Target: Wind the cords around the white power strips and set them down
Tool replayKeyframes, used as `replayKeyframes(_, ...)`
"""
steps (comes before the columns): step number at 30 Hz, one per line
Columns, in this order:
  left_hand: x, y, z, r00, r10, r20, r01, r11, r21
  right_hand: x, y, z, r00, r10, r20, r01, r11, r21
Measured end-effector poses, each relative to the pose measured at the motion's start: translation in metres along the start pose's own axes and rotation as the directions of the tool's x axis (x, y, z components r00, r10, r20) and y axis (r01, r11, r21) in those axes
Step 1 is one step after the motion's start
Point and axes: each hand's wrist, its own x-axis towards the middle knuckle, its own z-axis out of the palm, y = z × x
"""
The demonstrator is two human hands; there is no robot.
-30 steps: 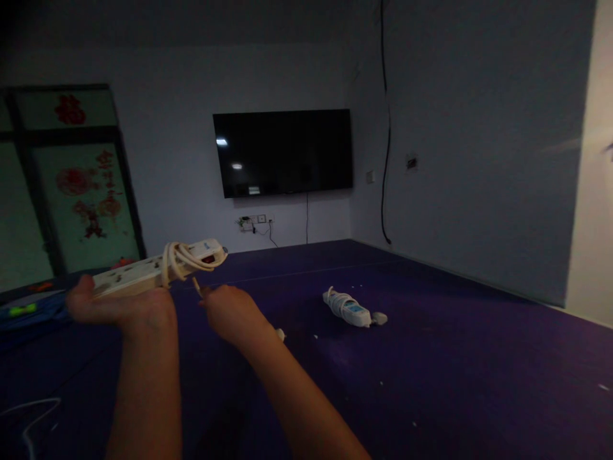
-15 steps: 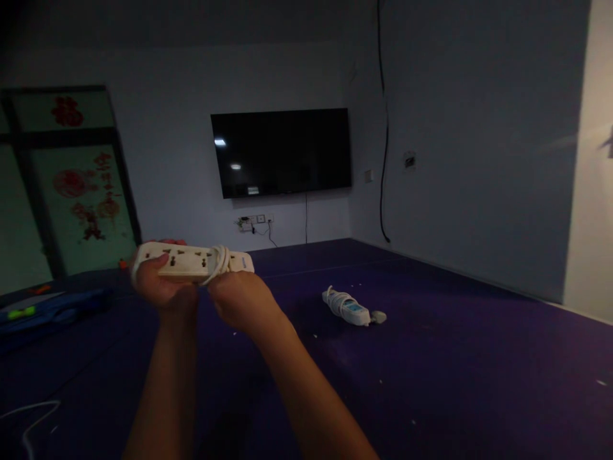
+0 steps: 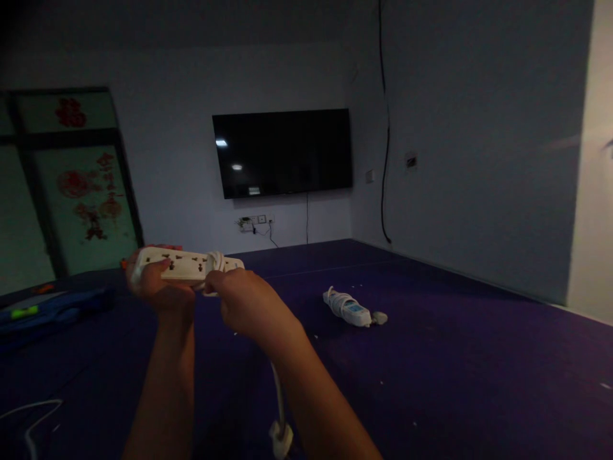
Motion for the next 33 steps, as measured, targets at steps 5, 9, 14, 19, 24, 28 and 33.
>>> replayKeyframes(5,0.009,-0.006,-0.009,0.996,-0.066,-0.055,0.068,0.997,0.03,-0.001,-0.001,-0.004,1.0,0.003,0.028,-0.003,1.0,-0.015)
replayKeyframes(9,0.011,-0.006,-0.014,0.999,-0.034,0.019,0.033,0.997,0.073,-0.009,-0.004,-0.017,0.998,0.054,0.039,-0.051,0.995,-0.082)
replayKeyframes(14,0.015,-0.007,-0.022,0.997,-0.056,0.057,0.049,0.991,0.123,-0.019,0.006,-0.036,0.993,0.111,-0.037,-0.115,0.981,-0.159)
replayKeyframes(19,0.017,-0.004,-0.019,0.977,-0.183,0.109,0.16,0.968,0.191,-0.017,0.014,-0.042,0.98,0.079,-0.183,-0.132,0.945,-0.3)
replayKeyframes(24,0.014,0.004,-0.012,0.886,-0.354,0.299,0.307,0.932,0.195,-0.01,0.022,-0.036,0.932,-0.002,-0.363,-0.136,0.925,-0.354)
replayKeyframes(28,0.011,0.01,-0.011,0.782,-0.495,0.379,0.46,0.869,0.186,-0.006,0.038,-0.027,0.888,0.021,-0.459,-0.156,0.954,-0.257)
replayKeyframes(33,0.006,0.013,-0.007,0.642,-0.659,0.393,0.66,0.735,0.154,-0.003,0.055,-0.017,0.86,0.068,-0.505,-0.146,0.982,-0.116)
